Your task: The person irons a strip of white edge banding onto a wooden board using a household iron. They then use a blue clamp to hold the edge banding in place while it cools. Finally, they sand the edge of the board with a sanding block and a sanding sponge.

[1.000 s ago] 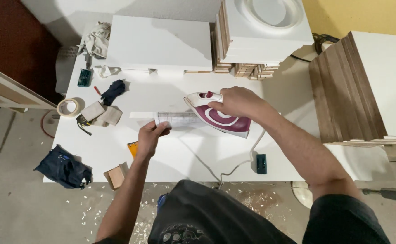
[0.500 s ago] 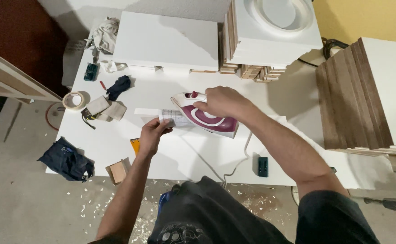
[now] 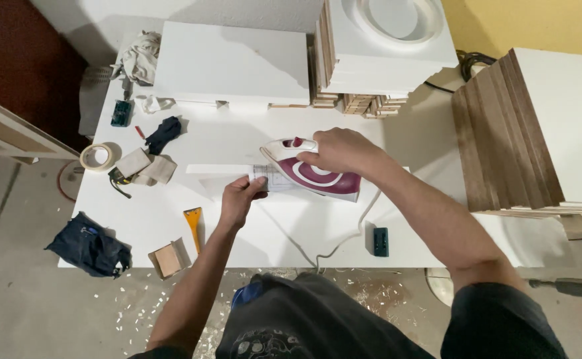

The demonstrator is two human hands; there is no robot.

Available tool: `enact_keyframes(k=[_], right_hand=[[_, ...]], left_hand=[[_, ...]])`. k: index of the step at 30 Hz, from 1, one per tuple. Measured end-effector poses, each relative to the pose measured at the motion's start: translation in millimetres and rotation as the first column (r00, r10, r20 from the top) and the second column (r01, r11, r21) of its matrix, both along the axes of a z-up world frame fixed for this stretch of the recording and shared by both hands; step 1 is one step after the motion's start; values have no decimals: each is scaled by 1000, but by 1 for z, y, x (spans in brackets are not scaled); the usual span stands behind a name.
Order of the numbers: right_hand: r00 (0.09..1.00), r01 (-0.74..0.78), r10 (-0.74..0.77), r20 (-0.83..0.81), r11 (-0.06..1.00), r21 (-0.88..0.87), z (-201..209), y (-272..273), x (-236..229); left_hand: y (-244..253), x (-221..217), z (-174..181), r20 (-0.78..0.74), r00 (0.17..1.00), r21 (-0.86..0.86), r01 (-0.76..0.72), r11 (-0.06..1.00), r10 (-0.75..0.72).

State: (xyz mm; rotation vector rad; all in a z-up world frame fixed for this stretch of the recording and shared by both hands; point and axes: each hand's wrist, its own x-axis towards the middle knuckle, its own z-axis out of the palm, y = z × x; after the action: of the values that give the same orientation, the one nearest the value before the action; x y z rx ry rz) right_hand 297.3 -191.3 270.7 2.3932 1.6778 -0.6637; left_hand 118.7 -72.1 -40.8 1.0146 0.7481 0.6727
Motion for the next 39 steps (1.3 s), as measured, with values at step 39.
enact_keyframes(k=[39], right_hand=[[998,-58,58,-9,998,5,0,54,-60]], left_hand=[[28,-49,33,-26,997,20,-66,998,66]])
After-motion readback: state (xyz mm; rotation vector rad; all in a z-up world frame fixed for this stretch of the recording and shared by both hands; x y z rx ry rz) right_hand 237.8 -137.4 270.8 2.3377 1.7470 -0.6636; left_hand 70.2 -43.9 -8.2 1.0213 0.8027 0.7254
